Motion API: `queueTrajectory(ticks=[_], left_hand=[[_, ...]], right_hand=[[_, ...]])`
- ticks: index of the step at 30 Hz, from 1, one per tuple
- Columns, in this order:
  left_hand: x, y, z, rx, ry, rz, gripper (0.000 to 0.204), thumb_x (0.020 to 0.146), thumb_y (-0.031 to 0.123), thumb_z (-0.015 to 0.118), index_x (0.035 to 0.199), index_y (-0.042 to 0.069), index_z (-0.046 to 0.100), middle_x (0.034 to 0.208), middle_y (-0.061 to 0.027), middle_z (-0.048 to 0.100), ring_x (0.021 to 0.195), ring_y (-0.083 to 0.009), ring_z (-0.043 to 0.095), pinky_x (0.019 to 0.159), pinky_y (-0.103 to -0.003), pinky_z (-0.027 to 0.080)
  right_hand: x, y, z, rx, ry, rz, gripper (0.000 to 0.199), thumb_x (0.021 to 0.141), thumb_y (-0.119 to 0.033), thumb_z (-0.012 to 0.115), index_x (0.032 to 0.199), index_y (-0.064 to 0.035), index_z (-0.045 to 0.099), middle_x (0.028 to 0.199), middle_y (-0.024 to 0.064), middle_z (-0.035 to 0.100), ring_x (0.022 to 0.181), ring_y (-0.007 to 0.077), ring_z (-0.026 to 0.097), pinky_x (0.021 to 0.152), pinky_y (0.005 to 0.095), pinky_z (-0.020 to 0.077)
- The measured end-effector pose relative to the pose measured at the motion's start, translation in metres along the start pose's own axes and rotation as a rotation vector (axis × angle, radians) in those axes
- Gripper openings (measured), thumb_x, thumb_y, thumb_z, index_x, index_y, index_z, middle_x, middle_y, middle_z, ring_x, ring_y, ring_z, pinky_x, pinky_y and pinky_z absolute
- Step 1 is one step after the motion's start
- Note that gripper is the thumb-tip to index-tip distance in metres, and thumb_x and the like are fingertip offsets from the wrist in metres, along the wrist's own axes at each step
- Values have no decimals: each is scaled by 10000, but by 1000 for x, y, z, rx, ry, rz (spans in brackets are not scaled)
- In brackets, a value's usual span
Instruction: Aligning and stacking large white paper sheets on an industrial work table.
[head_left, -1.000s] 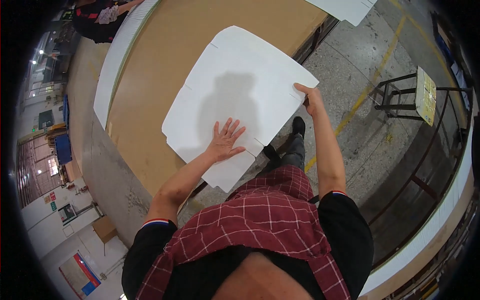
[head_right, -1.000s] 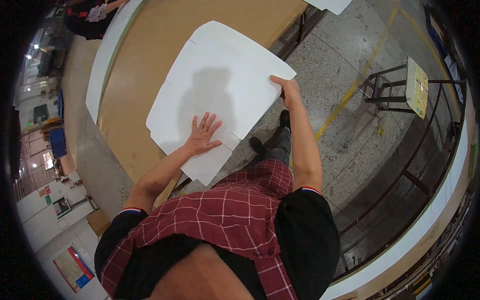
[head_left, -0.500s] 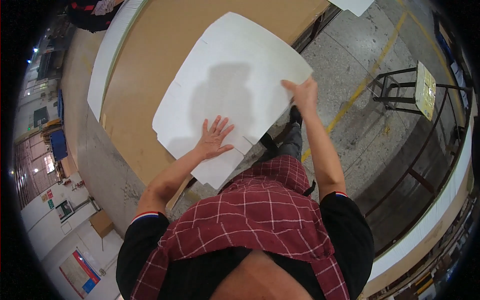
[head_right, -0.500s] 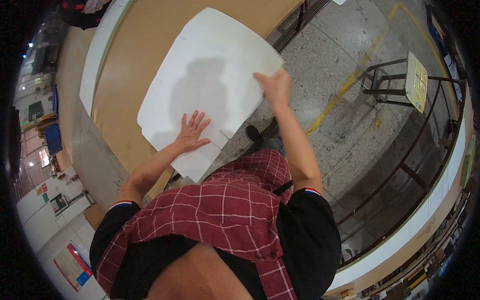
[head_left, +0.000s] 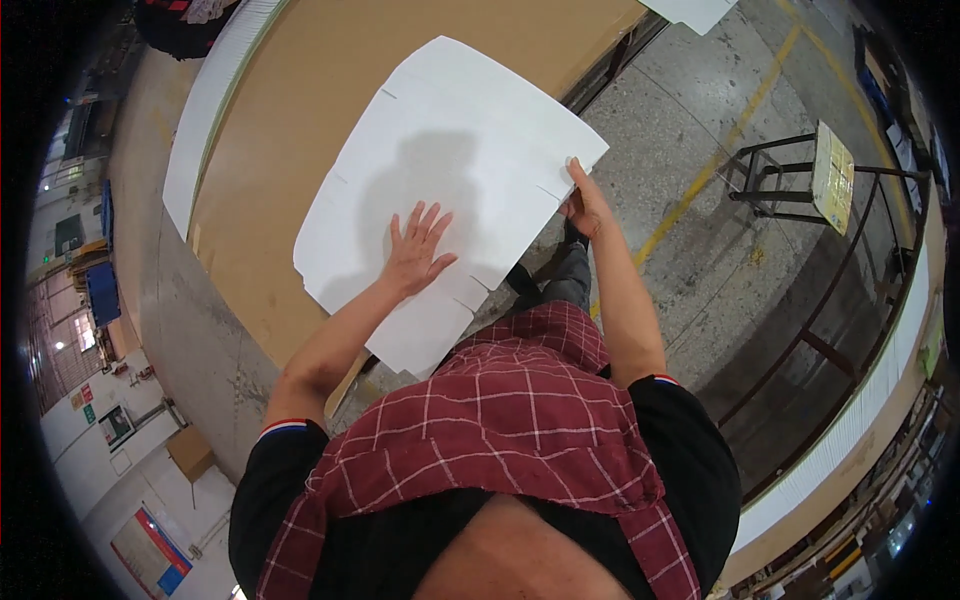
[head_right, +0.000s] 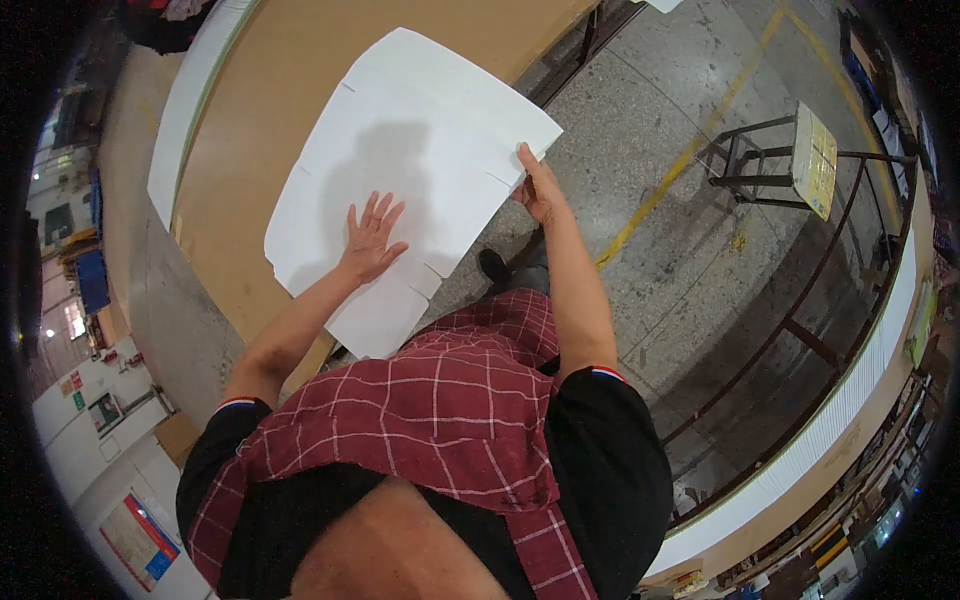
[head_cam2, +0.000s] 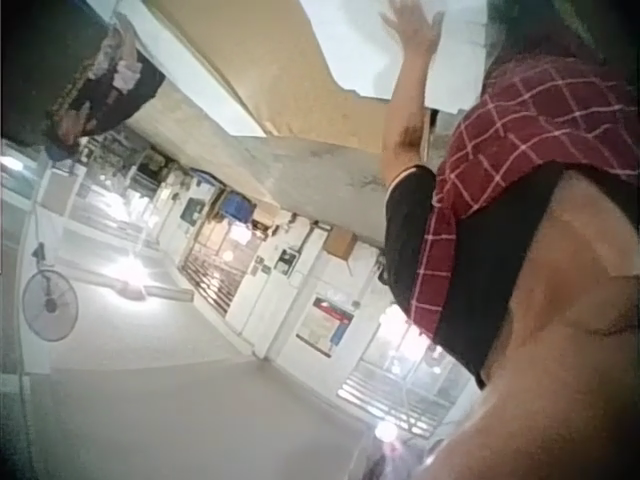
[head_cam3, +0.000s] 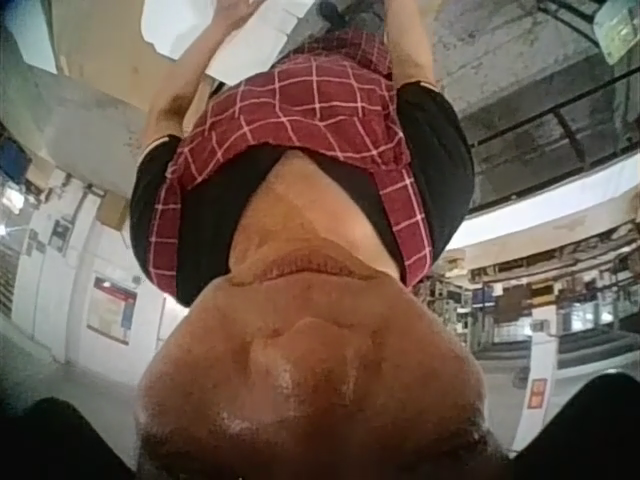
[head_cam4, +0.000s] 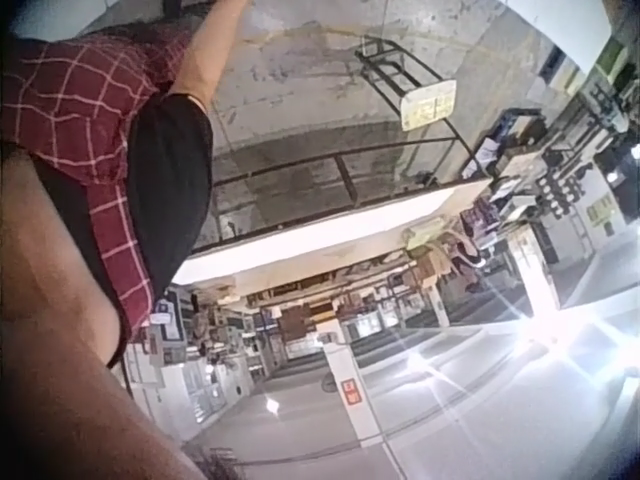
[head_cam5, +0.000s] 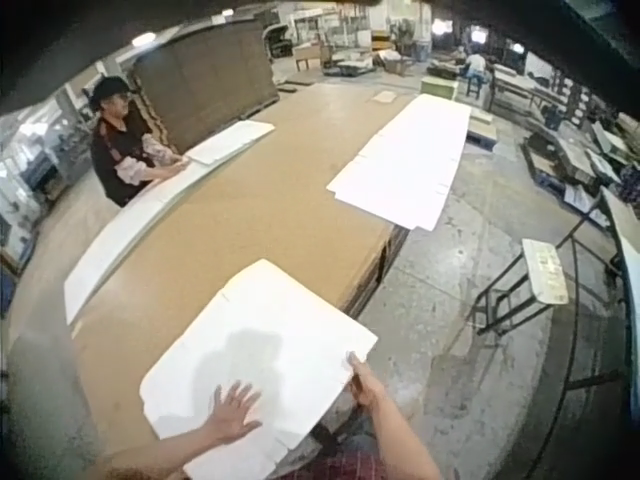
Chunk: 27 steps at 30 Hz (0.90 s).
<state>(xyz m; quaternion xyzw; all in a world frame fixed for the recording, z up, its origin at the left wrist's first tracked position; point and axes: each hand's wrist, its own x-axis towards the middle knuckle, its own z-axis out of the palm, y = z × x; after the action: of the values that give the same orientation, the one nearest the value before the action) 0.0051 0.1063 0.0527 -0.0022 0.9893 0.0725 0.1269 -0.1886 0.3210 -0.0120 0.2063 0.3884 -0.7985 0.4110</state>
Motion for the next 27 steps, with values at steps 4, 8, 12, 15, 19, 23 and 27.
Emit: queueTrajectory(ticks=[4,8,12,15,19,23,27], left_hand=[[6,-8,18,44,-31,13,590,771,465,390,1256,188,200,1330,-56,88,1227,-257,34,910,-568,66],[-22,-23,28,38,-89,-15,605,770,477,382,1264,193,177,1336,-50,65,1230,-257,8,914,-565,42],[-24,-20,17,61,-124,23,607,768,484,378,1263,195,177,1337,-53,58,1231,-257,-4,918,-560,17],[-26,-25,26,58,-118,16,604,769,485,377,1260,190,185,1337,-55,58,1232,-255,-8,921,-555,7],[-50,-33,28,32,-139,9,602,768,481,383,1256,182,197,1335,-53,60,1231,-254,2,919,-556,7],[-49,-32,21,31,-113,54,589,764,477,392,1245,181,223,1324,-57,103,1225,-255,39,918,-552,25],[-27,-42,1,-114,-231,1,525,768,406,440,1195,128,315,1257,-93,274,1182,-259,203,930,-488,124]], right_hand=[[4,-2,9,-347,104,-192,415,690,-368,587,890,-8,542,761,74,578,666,151,554,508,264,422],[-53,2,54,-1074,110,-496,325,721,-299,574,724,26,571,645,75,580,574,123,543,514,270,422],[-3,28,-9,-557,76,-375,278,712,-238,591,800,24,561,697,47,574,592,118,526,516,244,403],[8,39,-3,-481,103,-352,286,708,-239,591,816,24,558,711,45,574,597,118,524,520,243,405],[-67,25,66,-1025,156,-733,313,681,-215,605,815,61,545,747,139,588,660,196,560,589,292,430],[-25,37,11,-843,163,-495,360,667,-245,611,884,29,524,781,141,587,703,224,567,636,297,430],[-15,49,-2,-446,105,-215,462,777,-349,468,1098,-31,373,1034,92,496,894,200,499,699,292,401]])
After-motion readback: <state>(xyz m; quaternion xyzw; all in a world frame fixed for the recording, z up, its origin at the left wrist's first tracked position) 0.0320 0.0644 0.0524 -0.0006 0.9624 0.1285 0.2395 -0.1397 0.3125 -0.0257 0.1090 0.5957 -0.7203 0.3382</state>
